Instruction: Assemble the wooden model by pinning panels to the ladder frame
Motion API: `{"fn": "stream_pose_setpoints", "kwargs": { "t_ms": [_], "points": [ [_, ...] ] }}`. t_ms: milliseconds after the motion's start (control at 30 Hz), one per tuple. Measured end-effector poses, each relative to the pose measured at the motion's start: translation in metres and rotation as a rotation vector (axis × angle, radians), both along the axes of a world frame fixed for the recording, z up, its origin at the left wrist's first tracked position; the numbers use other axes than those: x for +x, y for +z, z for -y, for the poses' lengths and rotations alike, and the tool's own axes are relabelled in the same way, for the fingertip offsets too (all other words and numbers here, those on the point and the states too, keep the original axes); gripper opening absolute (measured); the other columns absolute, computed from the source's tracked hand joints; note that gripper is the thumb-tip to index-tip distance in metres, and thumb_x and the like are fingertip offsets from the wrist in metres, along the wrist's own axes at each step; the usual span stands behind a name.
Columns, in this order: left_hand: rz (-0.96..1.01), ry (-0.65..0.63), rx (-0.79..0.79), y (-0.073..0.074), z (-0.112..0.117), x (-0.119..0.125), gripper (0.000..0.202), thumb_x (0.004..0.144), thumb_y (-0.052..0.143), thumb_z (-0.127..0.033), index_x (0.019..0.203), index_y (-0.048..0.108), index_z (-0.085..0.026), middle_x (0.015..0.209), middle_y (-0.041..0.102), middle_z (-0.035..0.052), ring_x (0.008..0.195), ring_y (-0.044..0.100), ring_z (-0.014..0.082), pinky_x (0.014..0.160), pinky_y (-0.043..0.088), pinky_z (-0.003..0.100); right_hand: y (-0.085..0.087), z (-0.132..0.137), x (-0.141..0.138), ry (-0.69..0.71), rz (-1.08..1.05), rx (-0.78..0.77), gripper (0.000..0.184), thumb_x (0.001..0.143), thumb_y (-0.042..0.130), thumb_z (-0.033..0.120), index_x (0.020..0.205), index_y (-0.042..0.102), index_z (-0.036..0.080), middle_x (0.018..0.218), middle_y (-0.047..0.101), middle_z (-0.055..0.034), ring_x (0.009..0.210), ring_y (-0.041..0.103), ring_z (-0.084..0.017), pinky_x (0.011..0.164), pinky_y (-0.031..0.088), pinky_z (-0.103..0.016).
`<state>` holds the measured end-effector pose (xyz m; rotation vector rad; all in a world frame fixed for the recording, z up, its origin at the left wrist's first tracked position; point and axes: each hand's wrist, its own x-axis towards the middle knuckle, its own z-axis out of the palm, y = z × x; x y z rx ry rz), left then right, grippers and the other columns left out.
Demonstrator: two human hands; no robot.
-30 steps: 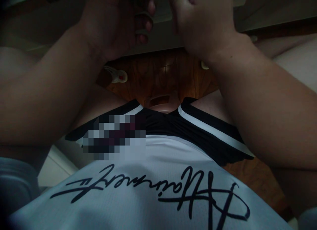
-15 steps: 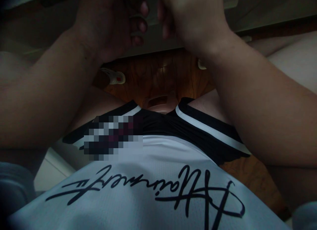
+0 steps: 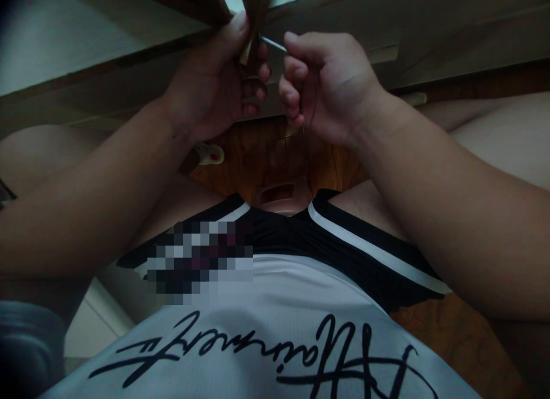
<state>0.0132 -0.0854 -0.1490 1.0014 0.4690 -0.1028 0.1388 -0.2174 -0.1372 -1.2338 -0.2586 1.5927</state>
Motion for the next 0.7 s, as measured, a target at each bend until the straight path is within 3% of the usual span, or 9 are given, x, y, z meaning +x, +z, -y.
{"fn": "stream_pose_setpoints", "kwargs": {
  "t_ms": [267, 467, 700],
  "points": [
    [-0.014, 0.007, 0.012, -0.0019, -0.0004, 0.0002, 0.049, 0.076, 0.049, -0.065, 0.092, 0.056, -0.019, 0.086, 0.053, -0.0022, 0.064, 0.054, 0.0038, 0.055, 0.040, 0.016, 0.0015, 0.0009, -0.0026, -0.007, 0.040, -0.002, 0.036, 0.090, 0.031, 0.037, 0.061, 0.027, 0.017, 0.053, 0.039, -0.0013, 0.046, 0.039, -0.013, 0.047, 0.025, -0.026],
    [-0.015, -0.004, 0.021, -0.0008, 0.0007, -0.0008, 0.042, 0.082, 0.044, -0.056, 0.093, 0.056, -0.018, 0.087, 0.052, -0.0014, 0.064, 0.054, 0.0038, 0.055, 0.038, 0.016, 0.0001, 0.0033, -0.0016, -0.002, 0.045, 0.019, 0.035, 0.090, 0.032, 0.038, 0.062, 0.026, 0.017, 0.053, 0.040, -0.0011, 0.045, 0.038, -0.013, 0.048, 0.028, -0.026],
    [-0.011, 0.011, 0.051, -0.0023, 0.0004, 0.0002, 0.044, 0.078, 0.046, -0.060, 0.092, 0.056, -0.019, 0.085, 0.052, -0.0013, 0.065, 0.054, 0.0046, 0.054, 0.039, 0.016, -0.0025, 0.0016, -0.0049, -0.049, 0.083, 0.029, 0.036, 0.087, 0.035, 0.038, 0.059, 0.027, 0.018, 0.051, 0.039, -0.0009, 0.043, 0.038, -0.013, 0.045, 0.025, -0.027]
  ]
}}
